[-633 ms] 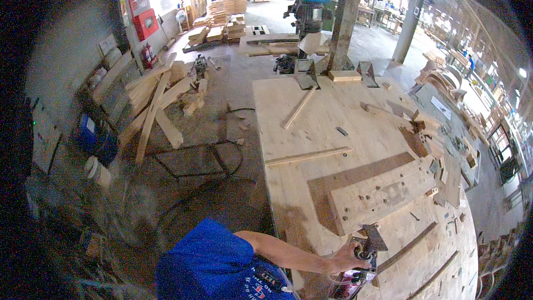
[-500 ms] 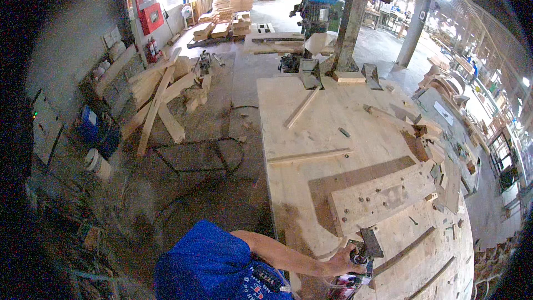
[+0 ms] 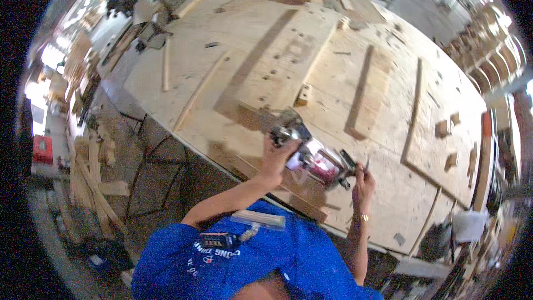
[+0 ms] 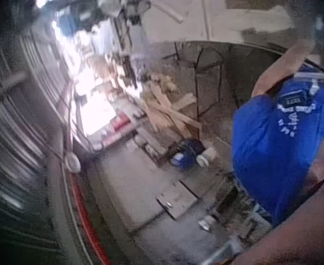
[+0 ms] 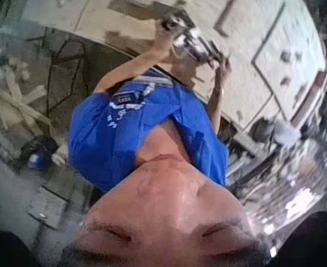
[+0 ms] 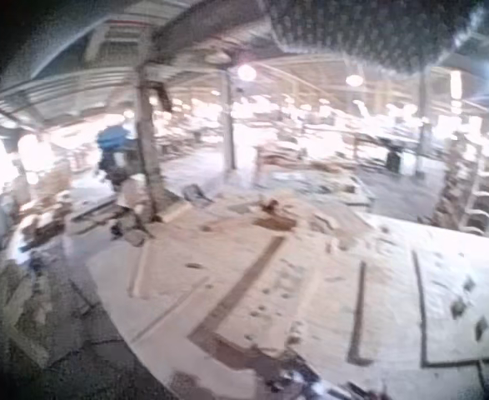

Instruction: The person assembles a handheld power tool on a workbench. They attach a metal base plate to the tool body using an Allen key to tighten screws, then insert a small blade into the base plate and secure it.

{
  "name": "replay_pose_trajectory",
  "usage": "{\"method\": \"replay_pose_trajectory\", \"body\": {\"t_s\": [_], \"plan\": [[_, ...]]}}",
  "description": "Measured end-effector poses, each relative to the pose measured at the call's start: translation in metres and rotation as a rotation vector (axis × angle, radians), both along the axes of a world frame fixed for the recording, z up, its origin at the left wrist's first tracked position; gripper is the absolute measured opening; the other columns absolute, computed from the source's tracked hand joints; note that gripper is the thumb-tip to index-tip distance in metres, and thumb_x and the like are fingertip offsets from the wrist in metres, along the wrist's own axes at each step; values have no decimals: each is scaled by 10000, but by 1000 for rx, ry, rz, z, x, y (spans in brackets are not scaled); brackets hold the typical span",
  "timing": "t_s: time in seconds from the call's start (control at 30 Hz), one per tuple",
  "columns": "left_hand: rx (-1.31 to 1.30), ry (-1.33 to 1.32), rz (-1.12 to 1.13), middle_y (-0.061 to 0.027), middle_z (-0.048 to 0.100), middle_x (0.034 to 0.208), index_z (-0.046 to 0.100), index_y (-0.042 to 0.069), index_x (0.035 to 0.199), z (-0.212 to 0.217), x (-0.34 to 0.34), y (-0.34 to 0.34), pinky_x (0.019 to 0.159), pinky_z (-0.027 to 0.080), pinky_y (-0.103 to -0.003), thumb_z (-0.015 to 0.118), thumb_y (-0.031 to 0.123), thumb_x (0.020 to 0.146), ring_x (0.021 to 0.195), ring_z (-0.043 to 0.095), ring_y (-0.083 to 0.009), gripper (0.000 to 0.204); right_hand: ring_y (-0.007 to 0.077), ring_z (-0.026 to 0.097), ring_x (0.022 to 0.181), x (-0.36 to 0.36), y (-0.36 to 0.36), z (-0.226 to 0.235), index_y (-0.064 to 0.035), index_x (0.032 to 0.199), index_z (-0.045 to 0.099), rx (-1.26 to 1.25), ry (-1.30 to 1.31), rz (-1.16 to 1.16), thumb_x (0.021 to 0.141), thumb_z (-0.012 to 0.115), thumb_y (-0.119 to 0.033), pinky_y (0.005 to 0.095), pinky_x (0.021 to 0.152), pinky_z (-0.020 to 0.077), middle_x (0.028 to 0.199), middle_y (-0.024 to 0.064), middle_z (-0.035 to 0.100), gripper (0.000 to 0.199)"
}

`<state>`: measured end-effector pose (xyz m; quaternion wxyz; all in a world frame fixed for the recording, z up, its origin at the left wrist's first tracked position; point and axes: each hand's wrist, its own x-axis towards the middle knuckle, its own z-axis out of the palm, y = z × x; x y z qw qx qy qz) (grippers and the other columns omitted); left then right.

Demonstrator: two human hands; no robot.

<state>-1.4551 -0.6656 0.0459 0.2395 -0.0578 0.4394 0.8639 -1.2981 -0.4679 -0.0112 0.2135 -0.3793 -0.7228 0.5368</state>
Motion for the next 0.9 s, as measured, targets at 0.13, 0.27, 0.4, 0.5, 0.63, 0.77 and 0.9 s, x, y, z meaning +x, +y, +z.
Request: {"method": "replay_pose_trajectory", "body": {"t_s": [0.13,0.27,0.4,0.5,0.63,0.77,0.9], "plan": [[-50,5,16,-98,545,1063,334,69,1167,-14,-19,6,775,534,-320,736,40,756,929,593,-182,576,120,587,753,-26,8,6,13,994,653,110,28,-25,941,532,-293,284,688,470,797,67,651,332],[-36,-140,-23,-102,549,1083,338,76,1193,-28,-29,3,769,537,-356,740,107,770,936,607,-206,585,130,594,777,-28,13,6,9,1019,646,110,15,36,939,535,-270,282,715,472,819,74,651,310],[-170,-274,-70,-49,595,1066,440,163,1151,-27,-41,1,781,536,-382,743,268,773,956,615,-208,496,132,593,838,-33,11,14,9,1050,636,181,-72,64,940,532,-244,286,762,467,882,76,659,295],[-28,-171,-131,-40,605,1079,504,151,1143,-46,-43,-16,766,535,-354,663,291,845,936,619,-197,366,154,590,877,-38,1,26,13,1062,624,196,-52,163,933,529,-209,284,813,449,912,106,656,274],[40,-53,-151,-88,564,1124,431,104,1195,-65,-35,-3,853,482,-346,713,262,789,1003,560,-189,519,215,551,1080,-2,15,-7,37,1171,570,8,120,194,911,510,-82,322,964,388,1166,136,601,293],[-232,4,-207,-76,531,1016,409,85,1067,-39,-27,8,841,444,-322,822,390,664,968,511,-169,653,209,584,966,34,38,-30,38,1144,584,54,-61,199,911,530,-175,315,839,448,1078,116,629,321],[-366,193,-269,-83,552,1056,423,86,1124,-34,-38,18,883,429,-338,839,409,632,1001,528,-192,721,166,572,916,13,38,-27,21,1210,552,84,87,404,859,550,-51,294,797,463,1109,105,601,358]]}}
